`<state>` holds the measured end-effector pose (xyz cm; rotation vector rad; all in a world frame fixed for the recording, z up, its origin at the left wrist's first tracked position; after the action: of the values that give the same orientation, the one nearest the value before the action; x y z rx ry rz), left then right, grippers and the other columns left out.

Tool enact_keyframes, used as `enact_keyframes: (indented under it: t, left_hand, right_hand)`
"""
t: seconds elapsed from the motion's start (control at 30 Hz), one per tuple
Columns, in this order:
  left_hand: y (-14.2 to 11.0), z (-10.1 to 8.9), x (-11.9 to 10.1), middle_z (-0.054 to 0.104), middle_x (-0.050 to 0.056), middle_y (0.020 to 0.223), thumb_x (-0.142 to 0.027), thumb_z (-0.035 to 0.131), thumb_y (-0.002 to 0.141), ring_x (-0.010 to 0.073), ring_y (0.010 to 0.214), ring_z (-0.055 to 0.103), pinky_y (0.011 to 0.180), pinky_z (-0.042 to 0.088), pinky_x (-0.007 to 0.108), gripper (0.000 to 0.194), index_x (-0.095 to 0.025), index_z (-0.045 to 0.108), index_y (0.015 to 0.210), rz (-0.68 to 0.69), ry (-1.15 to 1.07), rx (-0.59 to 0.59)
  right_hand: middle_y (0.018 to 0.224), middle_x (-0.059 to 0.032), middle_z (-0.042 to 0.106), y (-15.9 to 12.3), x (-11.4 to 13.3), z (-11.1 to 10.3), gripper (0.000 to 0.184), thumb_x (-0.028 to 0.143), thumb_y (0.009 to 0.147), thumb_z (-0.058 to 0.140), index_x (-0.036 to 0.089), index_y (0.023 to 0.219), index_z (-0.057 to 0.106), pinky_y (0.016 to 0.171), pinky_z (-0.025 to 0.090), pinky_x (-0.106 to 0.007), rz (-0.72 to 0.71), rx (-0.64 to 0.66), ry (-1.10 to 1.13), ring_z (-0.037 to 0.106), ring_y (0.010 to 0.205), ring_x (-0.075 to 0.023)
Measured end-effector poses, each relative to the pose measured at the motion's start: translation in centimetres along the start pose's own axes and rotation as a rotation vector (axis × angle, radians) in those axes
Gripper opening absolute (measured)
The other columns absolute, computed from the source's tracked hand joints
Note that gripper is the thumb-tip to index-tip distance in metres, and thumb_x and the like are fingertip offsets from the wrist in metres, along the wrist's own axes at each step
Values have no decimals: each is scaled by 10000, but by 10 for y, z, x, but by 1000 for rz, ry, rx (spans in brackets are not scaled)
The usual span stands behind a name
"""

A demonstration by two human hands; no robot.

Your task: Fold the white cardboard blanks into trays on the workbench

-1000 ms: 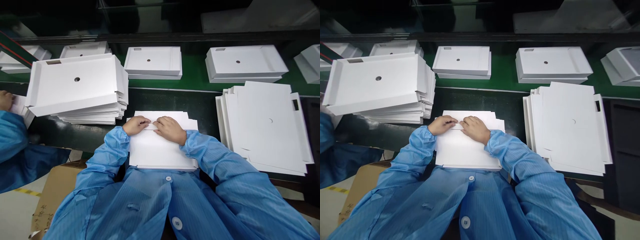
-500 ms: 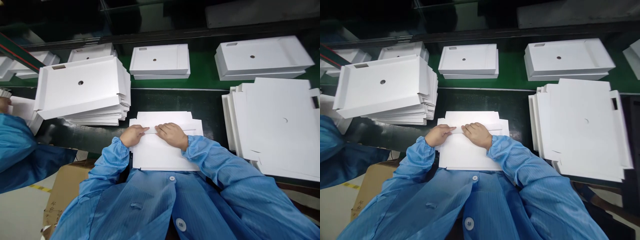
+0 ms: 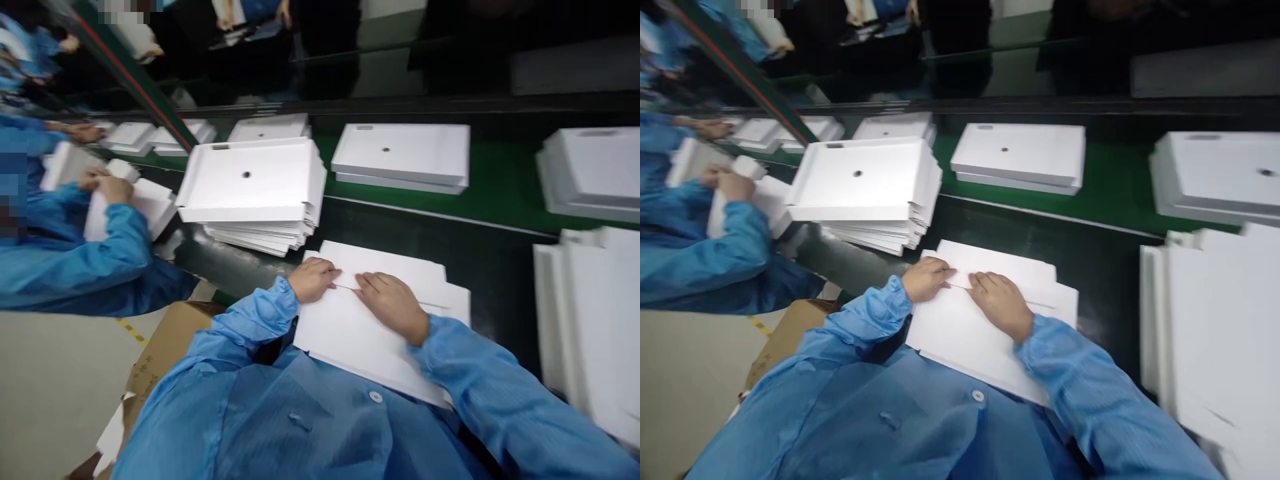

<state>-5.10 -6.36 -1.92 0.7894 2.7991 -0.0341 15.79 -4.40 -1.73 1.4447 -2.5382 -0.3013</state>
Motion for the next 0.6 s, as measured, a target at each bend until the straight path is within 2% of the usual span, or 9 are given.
enact_keyframes:
  t: [0.07, 0.17, 0.3, 0.4, 0.5, 0.6]
  left_hand:
    - [-1, 5, -6, 677, 159, 1123, -383, 612, 940, 270, 1084, 615, 961, 466, 418, 399, -153, 674, 1260, 15, 17, 3]
    - [-1, 11, -11, 675, 170, 1128, -431, 563, 959, 270, 1083, 622, 961, 464, 420, 417, -169, 679, 1261, 3, 47, 3]
    - [-1, 13, -16, 664, 178, 1175, -428, 490, 989, 266, 1081, 623, 938, 461, 424, 409, -198, 688, 1263, -17, 93, 11]
    - [0, 11, -18, 673, 176, 1145, -412, 523, 975, 265, 1040, 634, 900, 467, 427, 382, -207, 700, 1244, -19, 102, -5]
    - [3, 6, -16, 679, 164, 1097, -494, 565, 946, 261, 1000, 637, 891, 466, 424, 429, -208, 702, 1235, -3, 79, -13]
    - [8, -1, -14, 674, 151, 1050, -550, 552, 940, 259, 985, 625, 879, 458, 411, 481, -182, 702, 1212, 29, 73, 41]
  right_hand:
    - [1050, -148, 721, 0, 1, 0, 350, 328, 1028, 437, 118, 1150, 689, 851, 447, -373, 18, -23, 28, 627, 933, -254]
    - [904, -137, 697, 3, 1, 5, 421, 472, 1009, 449, 141, 1058, 703, 761, 465, -394, 45, -43, 43, 619, 809, -270]
    - [881, -124, 677, 7, 3, 12, 378, 427, 1018, 415, 181, 1051, 700, 711, 467, -401, -1, -78, 57, 615, 767, -277]
    - [886, -123, 674, 6, 3, 14, 346, 411, 1013, 434, 187, 1029, 697, 721, 469, -401, -22, -78, 88, 617, 772, -275]
    - [886, -129, 670, 7, 2, 14, 350, 406, 1014, 454, 150, 1025, 691, 736, 464, -394, -21, -63, 93, 614, 791, -272]
    - [888, -123, 670, 11, 5, 10, 356, 395, 1022, 458, 123, 1053, 686, 767, 455, -383, 6, -15, 84, 609, 815, -262]
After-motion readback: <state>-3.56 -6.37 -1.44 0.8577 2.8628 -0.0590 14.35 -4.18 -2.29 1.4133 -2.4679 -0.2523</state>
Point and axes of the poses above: each hand's wrist, its own y-axis towards the middle knuckle, its own z-axis out of the palm, x = y × z, the point moved 3 cm from there along y, towards the middle knuckle
